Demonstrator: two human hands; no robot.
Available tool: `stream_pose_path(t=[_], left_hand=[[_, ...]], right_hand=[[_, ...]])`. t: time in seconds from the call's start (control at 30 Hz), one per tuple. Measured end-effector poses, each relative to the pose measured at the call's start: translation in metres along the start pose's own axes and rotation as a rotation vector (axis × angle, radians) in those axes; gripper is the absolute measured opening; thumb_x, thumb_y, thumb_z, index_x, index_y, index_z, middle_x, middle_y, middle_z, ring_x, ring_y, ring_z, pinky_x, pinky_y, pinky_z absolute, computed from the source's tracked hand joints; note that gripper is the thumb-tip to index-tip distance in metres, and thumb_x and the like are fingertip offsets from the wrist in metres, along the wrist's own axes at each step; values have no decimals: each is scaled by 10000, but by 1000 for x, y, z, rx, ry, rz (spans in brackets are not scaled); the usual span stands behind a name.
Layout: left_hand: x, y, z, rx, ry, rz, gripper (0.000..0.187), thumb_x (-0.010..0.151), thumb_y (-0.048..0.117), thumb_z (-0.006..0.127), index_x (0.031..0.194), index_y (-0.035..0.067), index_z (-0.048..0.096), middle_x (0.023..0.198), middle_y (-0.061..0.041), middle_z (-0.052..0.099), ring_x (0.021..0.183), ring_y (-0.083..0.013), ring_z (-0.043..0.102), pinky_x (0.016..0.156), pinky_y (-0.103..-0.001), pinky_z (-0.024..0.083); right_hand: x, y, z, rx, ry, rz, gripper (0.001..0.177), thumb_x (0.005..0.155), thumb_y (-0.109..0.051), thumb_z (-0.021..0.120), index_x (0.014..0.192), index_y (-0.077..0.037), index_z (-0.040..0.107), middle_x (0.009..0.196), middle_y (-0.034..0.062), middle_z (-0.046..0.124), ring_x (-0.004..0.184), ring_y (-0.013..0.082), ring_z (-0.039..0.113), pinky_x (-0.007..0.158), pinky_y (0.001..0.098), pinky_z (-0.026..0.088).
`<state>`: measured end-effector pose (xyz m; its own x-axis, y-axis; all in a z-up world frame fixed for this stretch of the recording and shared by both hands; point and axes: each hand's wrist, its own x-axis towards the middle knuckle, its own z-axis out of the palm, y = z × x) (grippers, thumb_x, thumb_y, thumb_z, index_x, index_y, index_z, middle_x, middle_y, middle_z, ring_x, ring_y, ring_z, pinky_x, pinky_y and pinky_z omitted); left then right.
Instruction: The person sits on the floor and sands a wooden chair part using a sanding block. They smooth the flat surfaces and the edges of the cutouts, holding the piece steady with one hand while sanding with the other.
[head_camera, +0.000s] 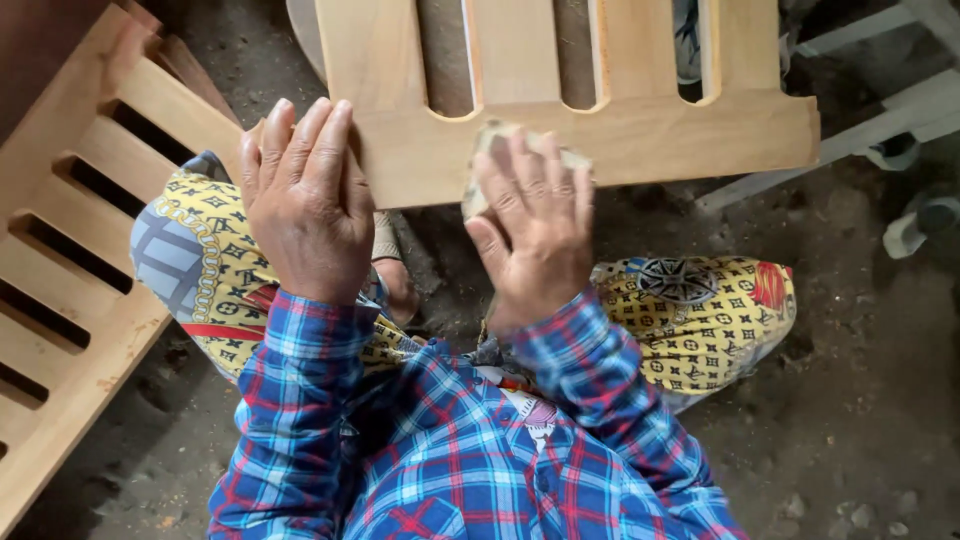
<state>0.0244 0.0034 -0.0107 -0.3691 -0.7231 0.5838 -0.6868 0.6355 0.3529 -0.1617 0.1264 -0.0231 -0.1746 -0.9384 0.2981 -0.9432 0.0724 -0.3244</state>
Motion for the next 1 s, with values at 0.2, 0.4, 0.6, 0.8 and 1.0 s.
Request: stream_pose_path(t=[0.2,0.4,0.6,0.8,1.0], left_hand=[[-7,-5,2,-13,-49,-91,302,1066,123,584,1344,99,699,1344,-94,706,1312,-359,576,1131,-525,355],[-7,-7,5,-24,-16,-57,297,1042,96,607,1315,69,721,1324,-98,713,1289,-374,586,1134,-519,361],[-4,-8,6,-48,-24,-39,296,1027,76,619,1303,47,723,1320,-103,711,1274,-397,574,1123,-593,355],[-4,-8,2,-53,-50,-33,299,1040,79,609,1321,52,707,1333,-105,702,1300,-394,558,1135,-590,347],[-10,-12,6,-64,-36,-40,312,1035,84,624,1331,49,716,1348,-122,704,1338,-404,539,1151,-578,333]], right_hand=[[10,58,-54,-43,198,-8,404,1063,-250,580,1400,-31,622,1379,175,618,1034,367,563,887,513,477],[-43,245,-68,-264,171,223,378,1175,-190,551,1489,9,622,1520,291,480,1376,531,411,1073,649,370],[13,59,-44,-135,275,-1,326,1050,-143,578,1344,-25,654,1354,191,636,1207,432,607,1029,576,424],[-10,25,-15,-72,-1,-163,618,987,-603,615,1463,-209,606,1586,99,457,1492,369,414,1189,618,329],[-9,158,-78,-198,266,-127,247,1130,-38,607,1346,33,701,1232,216,712,978,342,682,800,481,580]])
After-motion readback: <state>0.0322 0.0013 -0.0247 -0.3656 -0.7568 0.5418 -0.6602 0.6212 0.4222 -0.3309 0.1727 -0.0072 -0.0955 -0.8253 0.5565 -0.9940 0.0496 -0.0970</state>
